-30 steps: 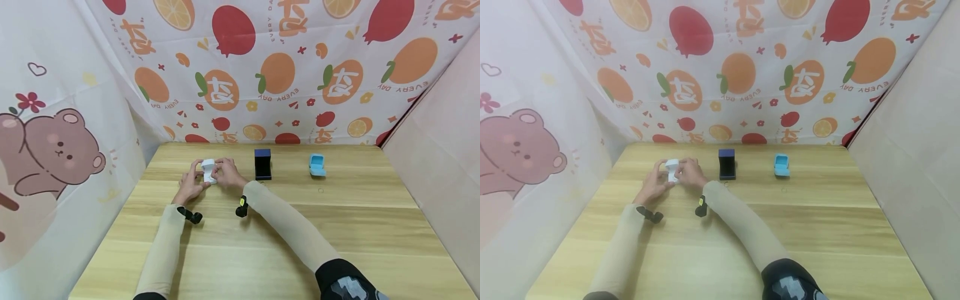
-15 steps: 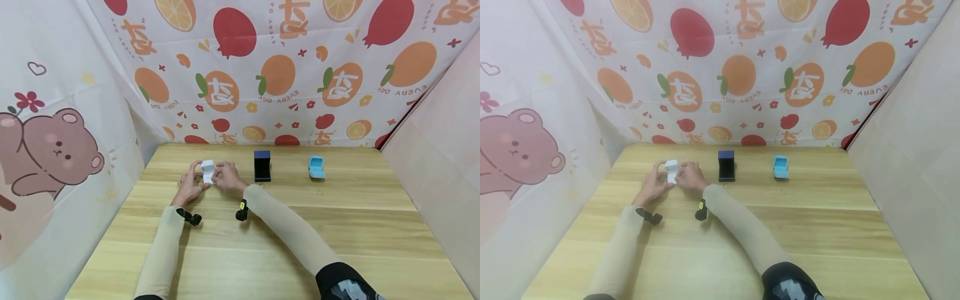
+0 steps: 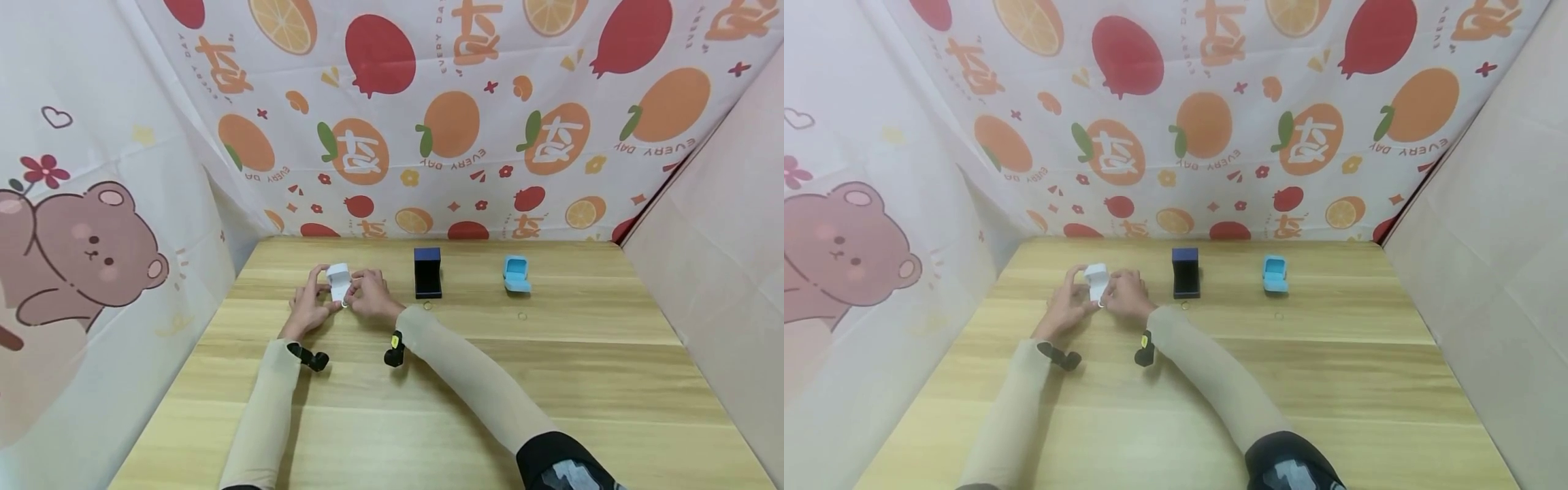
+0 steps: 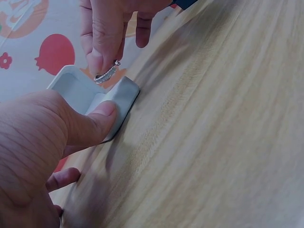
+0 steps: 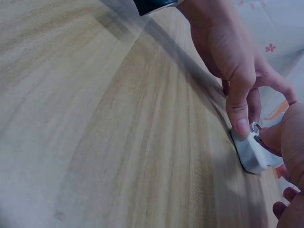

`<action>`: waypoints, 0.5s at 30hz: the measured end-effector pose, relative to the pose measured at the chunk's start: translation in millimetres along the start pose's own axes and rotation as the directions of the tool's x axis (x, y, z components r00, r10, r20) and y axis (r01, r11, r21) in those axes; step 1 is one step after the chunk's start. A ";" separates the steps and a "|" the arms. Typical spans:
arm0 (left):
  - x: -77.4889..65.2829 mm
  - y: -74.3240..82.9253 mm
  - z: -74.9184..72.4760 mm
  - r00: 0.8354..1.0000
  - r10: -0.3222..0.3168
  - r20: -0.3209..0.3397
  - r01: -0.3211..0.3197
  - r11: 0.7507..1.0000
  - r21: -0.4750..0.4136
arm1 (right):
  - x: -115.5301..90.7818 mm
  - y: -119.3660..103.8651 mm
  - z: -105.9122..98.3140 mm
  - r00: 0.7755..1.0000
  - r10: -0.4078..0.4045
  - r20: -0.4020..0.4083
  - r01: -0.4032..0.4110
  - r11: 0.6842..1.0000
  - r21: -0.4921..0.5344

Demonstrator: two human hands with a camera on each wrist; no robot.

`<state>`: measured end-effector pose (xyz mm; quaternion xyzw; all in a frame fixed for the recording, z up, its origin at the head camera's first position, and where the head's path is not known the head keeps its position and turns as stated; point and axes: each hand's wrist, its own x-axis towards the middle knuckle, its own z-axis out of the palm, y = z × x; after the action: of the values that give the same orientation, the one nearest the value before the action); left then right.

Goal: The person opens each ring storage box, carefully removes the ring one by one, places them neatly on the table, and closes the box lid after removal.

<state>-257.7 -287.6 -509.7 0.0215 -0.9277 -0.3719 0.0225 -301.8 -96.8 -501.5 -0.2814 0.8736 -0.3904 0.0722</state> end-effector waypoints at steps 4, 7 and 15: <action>2.0 -0.4 0.4 0.999 0.028 -0.019 -0.028 1.000 0.003 | -1.4 -1.3 1.3 1.000 -0.006 -0.019 0.005 1.000 -0.008; 1.8 0.0 1.0 0.999 0.037 -0.029 -0.037 0.999 -0.004 | -4.0 -1.8 3.3 1.000 0.006 -0.012 -0.006 1.000 -0.022; 2.0 -1.9 2.9 0.998 0.046 -0.035 -0.046 0.999 -0.019 | -7.1 -2.0 7.4 1.000 0.009 -0.007 -0.010 0.999 -0.043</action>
<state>-259.8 -287.1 -513.1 0.0063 -0.9237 -0.3802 0.0474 -292.5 -98.7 -505.8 -0.2774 0.8833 -0.3722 0.0651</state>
